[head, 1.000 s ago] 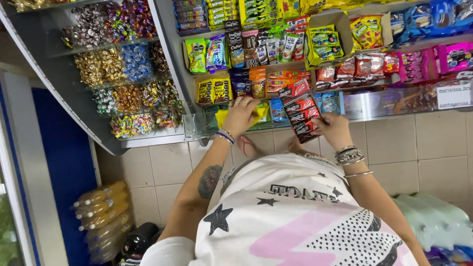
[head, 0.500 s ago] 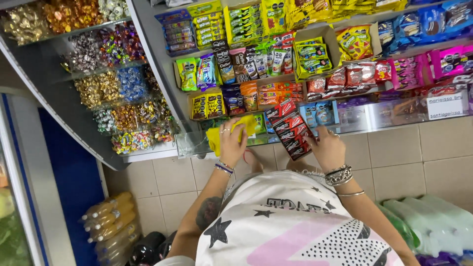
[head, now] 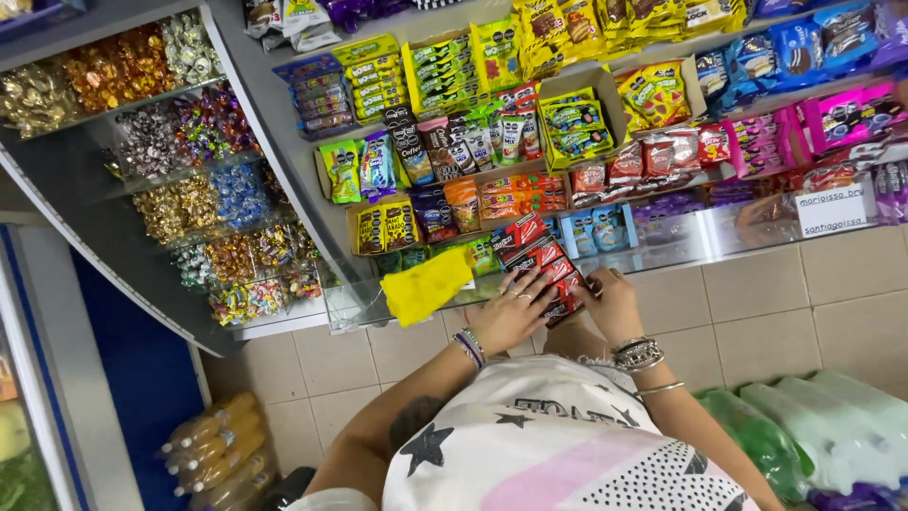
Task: Cleaning a candy display by wiping down boxes and packets with a cloth and organizing them on the shelf.
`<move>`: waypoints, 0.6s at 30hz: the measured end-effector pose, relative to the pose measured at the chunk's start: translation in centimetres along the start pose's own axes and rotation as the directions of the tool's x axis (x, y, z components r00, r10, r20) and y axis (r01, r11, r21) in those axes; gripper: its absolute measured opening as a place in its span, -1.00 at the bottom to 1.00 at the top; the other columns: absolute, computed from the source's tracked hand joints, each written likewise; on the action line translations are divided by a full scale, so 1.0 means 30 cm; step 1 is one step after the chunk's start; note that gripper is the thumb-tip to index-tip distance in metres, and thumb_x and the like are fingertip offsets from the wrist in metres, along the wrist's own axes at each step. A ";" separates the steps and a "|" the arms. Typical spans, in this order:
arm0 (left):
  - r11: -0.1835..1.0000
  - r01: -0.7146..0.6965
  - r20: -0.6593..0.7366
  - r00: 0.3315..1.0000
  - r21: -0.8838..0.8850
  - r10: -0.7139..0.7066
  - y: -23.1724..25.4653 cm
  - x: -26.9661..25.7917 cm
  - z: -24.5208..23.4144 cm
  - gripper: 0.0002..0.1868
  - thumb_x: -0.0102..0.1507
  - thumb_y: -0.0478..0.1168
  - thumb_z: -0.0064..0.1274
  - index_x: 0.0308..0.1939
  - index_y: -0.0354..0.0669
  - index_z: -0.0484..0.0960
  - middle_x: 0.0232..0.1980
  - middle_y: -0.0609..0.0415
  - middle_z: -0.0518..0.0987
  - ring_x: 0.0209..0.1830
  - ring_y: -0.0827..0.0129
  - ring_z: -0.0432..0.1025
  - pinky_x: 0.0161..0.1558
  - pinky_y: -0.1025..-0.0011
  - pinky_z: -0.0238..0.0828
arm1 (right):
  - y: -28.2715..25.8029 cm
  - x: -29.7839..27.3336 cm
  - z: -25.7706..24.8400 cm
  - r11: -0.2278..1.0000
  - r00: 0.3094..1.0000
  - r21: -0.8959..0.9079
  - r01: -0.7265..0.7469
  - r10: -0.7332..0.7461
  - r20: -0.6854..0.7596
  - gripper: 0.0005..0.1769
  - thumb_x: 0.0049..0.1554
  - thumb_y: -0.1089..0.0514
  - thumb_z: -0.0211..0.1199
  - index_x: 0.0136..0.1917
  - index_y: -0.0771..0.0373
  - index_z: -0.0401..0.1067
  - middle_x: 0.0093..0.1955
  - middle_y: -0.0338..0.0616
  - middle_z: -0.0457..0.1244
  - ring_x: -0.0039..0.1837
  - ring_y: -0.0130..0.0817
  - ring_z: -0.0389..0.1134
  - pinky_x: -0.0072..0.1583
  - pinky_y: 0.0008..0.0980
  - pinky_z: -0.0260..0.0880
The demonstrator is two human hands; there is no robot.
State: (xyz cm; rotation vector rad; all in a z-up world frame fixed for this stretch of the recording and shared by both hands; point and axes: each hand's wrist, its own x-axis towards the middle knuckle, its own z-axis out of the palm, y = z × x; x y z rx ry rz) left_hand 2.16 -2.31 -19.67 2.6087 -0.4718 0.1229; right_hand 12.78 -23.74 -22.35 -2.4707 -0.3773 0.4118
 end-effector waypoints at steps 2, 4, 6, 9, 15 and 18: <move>1.000 0.015 0.015 1.000 -0.002 -0.015 0.005 0.014 -0.017 -0.45 0.34 -0.06 0.01 0.40 -0.11 0.38 0.57 -0.11 0.18 0.60 -0.05 0.01 0.48 -0.11 -0.02 | 0.023 -0.004 0.001 1.000 1.000 0.014 -0.021 0.021 0.007 -0.56 0.00 -0.12 0.54 -0.09 0.25 0.50 -0.28 -0.04 0.28 -0.17 -0.01 0.45 -0.19 -0.29 0.51; 0.999 0.034 0.030 0.999 -0.003 -0.034 0.015 0.010 -0.023 -0.48 0.36 -0.08 -0.02 0.39 -0.09 0.39 0.60 -0.11 0.12 0.61 -0.09 -0.04 0.46 -0.11 0.00 | -0.010 -0.030 -0.021 0.999 0.999 0.029 -0.040 0.040 0.018 -0.56 0.00 -0.12 0.54 -0.09 0.24 0.50 -0.28 -0.03 0.29 -0.16 0.00 0.46 -0.17 -0.25 0.53; 0.997 0.026 -0.037 0.999 0.079 -0.023 0.015 0.014 -0.020 -0.50 0.30 -0.09 0.05 0.31 -0.11 0.47 0.57 -0.12 0.19 0.57 -0.05 0.07 0.44 -0.01 0.08 | -0.098 -0.044 -0.076 0.978 0.975 -0.103 -0.182 0.193 0.110 -0.35 0.07 -0.41 0.37 -0.03 0.24 0.49 -0.22 0.04 0.38 -0.08 0.02 0.49 -0.05 -0.09 0.55; 0.998 0.053 -0.064 0.997 0.036 -0.051 0.014 0.018 -0.030 -0.47 0.26 -0.13 0.09 0.32 -0.08 0.46 0.54 -0.15 0.22 0.53 -0.05 0.14 0.38 0.01 0.16 | -0.030 -0.033 -0.016 0.970 0.964 -0.105 -0.218 0.231 0.131 -0.30 0.09 -0.48 0.30 -0.05 0.25 0.48 -0.20 0.10 0.43 -0.03 0.07 0.50 0.00 -0.06 0.54; 0.998 0.031 -0.141 0.990 0.062 -0.022 -0.014 0.046 0.046 -0.58 0.27 -0.19 0.07 0.23 0.03 0.53 0.46 -0.02 0.36 0.44 0.02 0.28 0.26 0.13 0.37 | -0.007 -0.024 -0.089 0.690 0.869 0.529 -0.494 0.401 0.290 -0.46 0.13 0.06 0.47 0.12 0.58 0.39 -0.15 0.48 0.35 -0.19 0.15 0.48 -0.19 -0.07 0.57; 0.998 -0.016 -0.214 0.977 -0.067 0.001 0.034 0.124 -0.073 -0.66 0.28 -0.25 0.04 0.15 -0.05 0.56 0.42 0.00 0.41 0.39 0.04 0.34 0.22 0.16 0.43 | 0.095 -0.020 -0.150 0.735 0.869 0.469 -0.489 0.456 0.191 -0.50 0.10 0.01 0.52 -0.01 0.53 0.47 -0.19 0.39 0.36 -0.17 0.18 0.48 -0.18 0.01 0.57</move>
